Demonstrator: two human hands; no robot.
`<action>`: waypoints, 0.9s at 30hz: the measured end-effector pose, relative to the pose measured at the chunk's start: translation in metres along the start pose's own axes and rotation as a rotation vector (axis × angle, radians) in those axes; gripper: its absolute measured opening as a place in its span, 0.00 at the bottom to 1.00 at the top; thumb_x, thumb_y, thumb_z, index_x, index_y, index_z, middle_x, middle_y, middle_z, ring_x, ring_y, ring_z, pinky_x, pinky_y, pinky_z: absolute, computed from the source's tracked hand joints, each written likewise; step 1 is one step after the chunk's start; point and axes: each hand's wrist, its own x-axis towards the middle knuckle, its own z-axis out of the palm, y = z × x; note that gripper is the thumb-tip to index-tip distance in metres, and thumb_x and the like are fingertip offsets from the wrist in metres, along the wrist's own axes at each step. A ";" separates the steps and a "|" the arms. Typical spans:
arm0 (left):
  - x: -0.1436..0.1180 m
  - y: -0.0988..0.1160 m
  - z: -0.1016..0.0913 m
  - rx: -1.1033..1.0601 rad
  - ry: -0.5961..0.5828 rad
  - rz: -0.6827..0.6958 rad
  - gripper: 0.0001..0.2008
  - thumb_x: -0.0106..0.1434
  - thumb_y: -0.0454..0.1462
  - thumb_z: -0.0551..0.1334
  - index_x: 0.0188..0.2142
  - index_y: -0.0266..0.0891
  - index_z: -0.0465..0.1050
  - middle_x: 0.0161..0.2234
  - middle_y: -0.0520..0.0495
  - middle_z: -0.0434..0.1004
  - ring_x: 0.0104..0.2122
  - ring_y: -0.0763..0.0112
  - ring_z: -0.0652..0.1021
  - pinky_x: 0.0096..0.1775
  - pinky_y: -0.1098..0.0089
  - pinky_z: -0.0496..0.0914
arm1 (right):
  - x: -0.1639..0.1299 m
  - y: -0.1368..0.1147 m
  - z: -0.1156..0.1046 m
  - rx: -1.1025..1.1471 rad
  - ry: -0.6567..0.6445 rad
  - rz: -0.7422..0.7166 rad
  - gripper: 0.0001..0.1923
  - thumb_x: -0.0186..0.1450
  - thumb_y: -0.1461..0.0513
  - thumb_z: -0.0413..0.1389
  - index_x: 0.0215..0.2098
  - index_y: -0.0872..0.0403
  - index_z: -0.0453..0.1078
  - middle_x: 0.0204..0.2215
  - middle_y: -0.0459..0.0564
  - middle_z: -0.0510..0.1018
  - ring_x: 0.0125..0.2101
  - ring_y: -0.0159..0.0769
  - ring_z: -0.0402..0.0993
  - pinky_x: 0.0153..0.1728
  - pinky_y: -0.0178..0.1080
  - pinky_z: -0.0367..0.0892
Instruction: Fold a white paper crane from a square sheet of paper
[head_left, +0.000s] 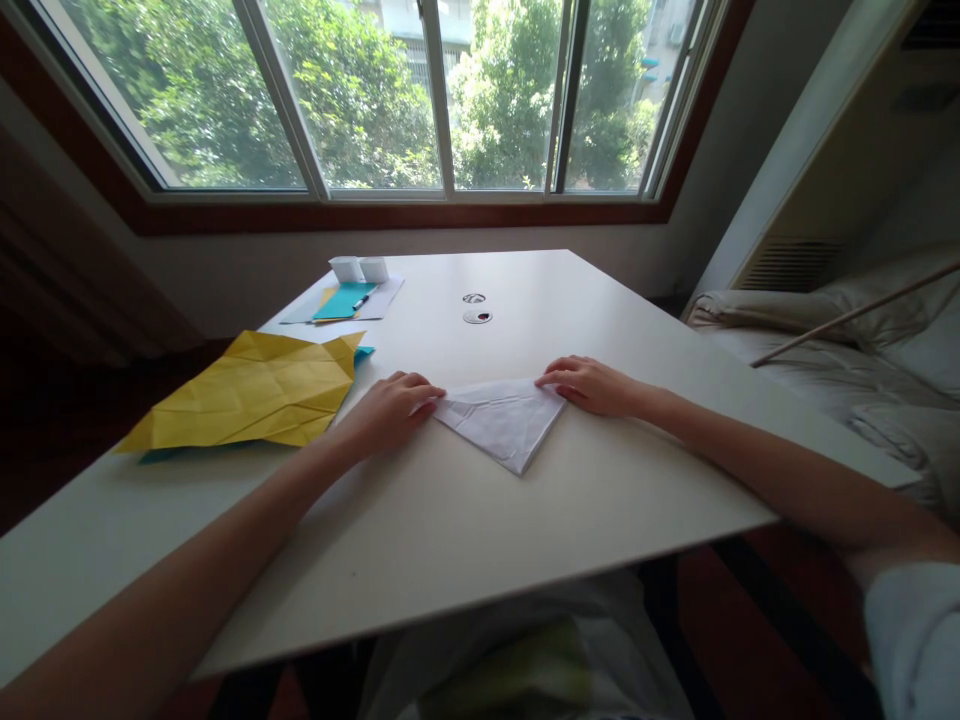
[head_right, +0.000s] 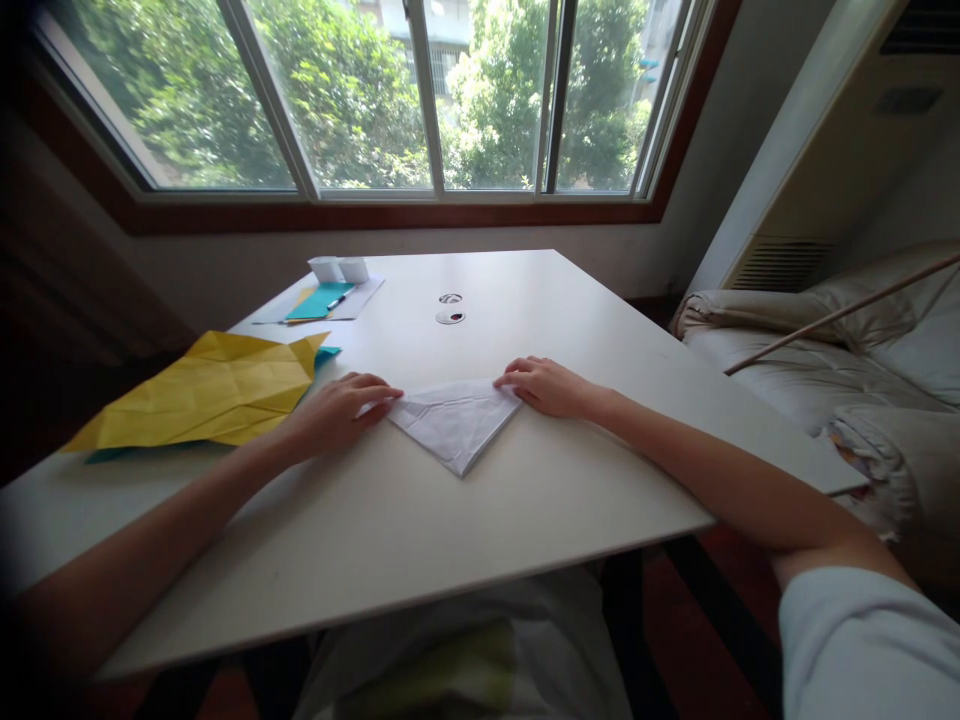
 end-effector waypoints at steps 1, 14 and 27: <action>0.000 -0.001 0.001 -0.032 -0.010 0.035 0.18 0.64 0.38 0.49 0.47 0.41 0.72 0.43 0.43 0.74 0.42 0.62 0.72 0.42 0.64 0.66 | 0.000 0.000 0.001 0.018 -0.007 -0.021 0.17 0.66 0.65 0.44 0.50 0.52 0.68 0.45 0.54 0.73 0.43 0.37 0.69 0.44 0.41 0.63; -0.007 -0.053 -0.012 -0.247 -0.070 0.024 0.17 0.59 0.33 0.51 0.39 0.43 0.78 0.37 0.45 0.74 0.35 0.69 0.73 0.39 0.70 0.68 | 0.012 0.000 -0.004 0.007 -0.053 -0.074 0.15 0.67 0.61 0.45 0.45 0.53 0.71 0.39 0.54 0.75 0.38 0.37 0.70 0.41 0.40 0.64; -0.009 -0.054 -0.013 -0.256 -0.088 -0.002 0.16 0.61 0.40 0.52 0.39 0.44 0.78 0.37 0.43 0.75 0.35 0.67 0.73 0.39 0.69 0.67 | 0.091 -0.016 0.005 -0.145 -0.187 -0.135 0.19 0.65 0.50 0.46 0.48 0.51 0.65 0.38 0.53 0.75 0.34 0.37 0.71 0.32 0.37 0.58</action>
